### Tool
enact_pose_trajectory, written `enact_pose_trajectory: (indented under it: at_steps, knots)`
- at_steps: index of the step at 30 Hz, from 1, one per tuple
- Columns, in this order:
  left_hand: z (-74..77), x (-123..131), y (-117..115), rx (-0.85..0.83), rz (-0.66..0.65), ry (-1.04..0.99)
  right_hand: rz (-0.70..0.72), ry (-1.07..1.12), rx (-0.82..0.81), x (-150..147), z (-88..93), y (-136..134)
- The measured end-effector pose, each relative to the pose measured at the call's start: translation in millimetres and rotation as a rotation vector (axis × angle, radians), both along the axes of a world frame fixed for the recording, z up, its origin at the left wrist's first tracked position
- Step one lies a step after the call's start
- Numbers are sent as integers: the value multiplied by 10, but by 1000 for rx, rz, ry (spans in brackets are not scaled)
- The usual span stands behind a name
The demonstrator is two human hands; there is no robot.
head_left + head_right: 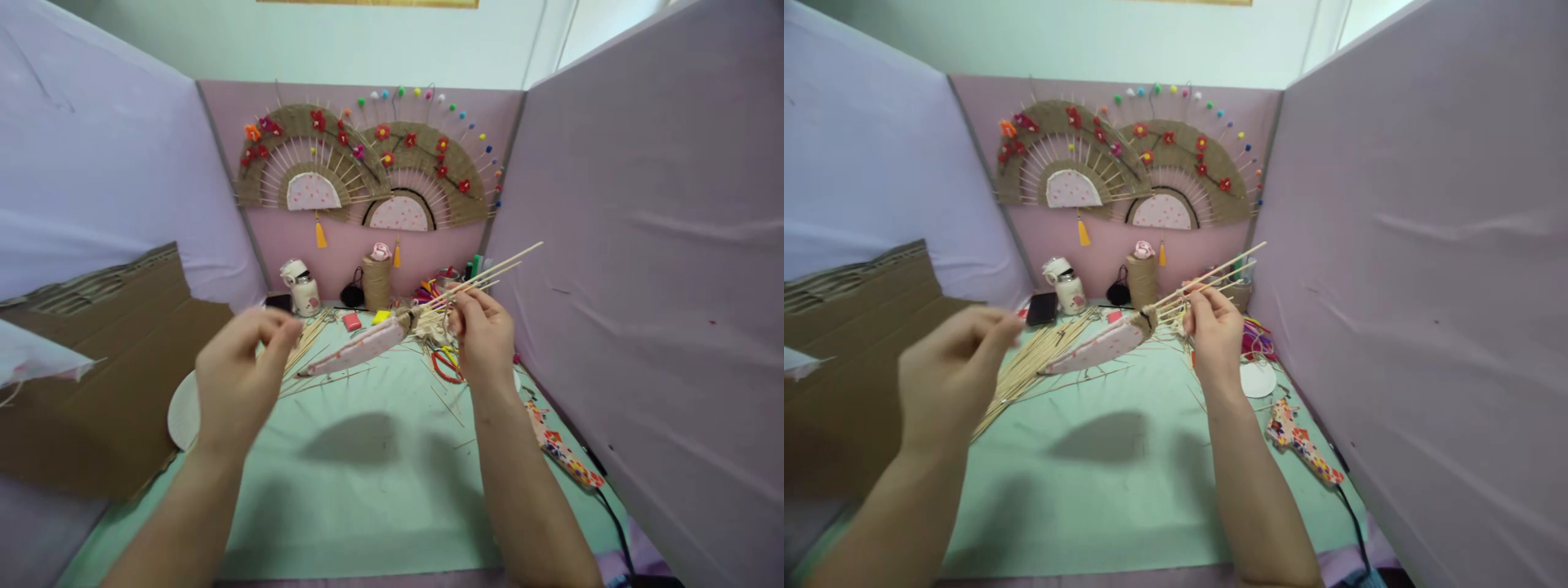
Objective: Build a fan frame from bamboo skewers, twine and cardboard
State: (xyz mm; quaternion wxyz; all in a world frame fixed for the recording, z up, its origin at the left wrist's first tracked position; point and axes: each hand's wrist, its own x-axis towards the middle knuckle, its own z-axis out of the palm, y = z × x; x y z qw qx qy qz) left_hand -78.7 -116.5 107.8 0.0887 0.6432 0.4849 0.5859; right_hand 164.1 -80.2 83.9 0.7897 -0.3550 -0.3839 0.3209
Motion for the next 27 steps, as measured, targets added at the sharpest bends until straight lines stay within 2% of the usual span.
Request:
enact_pose_trajectory:
  at_steps: [1, 2, 3, 4, 6, 7, 9, 12, 16, 20, 24, 27]
  knots:
    - [-162, -5, -189, -92, -115, -80, 5, -7, 1, -3, -10, -28]
    - [-329, 14, -360, -212, -320, -180, 9, -14, 0, -11, -20, -62]
    - [-488, 53, -501, -397, -559, -297, 13, -21, 0, -21, -30, -102]
    - [-627, 109, -601, -633, -729, -452, 16, -26, 1, -33, -41, -148]
    - [-812, 239, -672, -984, -966, -837, 22, -35, -2, -58, -65, -250]
    - [-849, 302, -653, -1031, -1030, -1025, 24, -40, -7, -67, -81, -304]
    - [-835, 410, -554, -1051, -978, -1362, 17, -51, -25, -71, -123, -411]
    - [-709, 531, -398, -1190, -811, -1580, -29, -62, -58, -44, -215, -560]
    - [-589, 664, -280, -1266, -778, -1580, -76, -61, -101, 11, -369, -743]
    - [-568, 780, -228, -1310, -731, -1495, -92, -75, -127, 56, -524, -926]
    - [-561, 818, -336, -1376, -640, -1414, -97, -86, -158, 123, -633, -1147]
    - [-518, 781, -446, -1349, -651, -1384, -124, -80, -164, 162, -653, -1311]
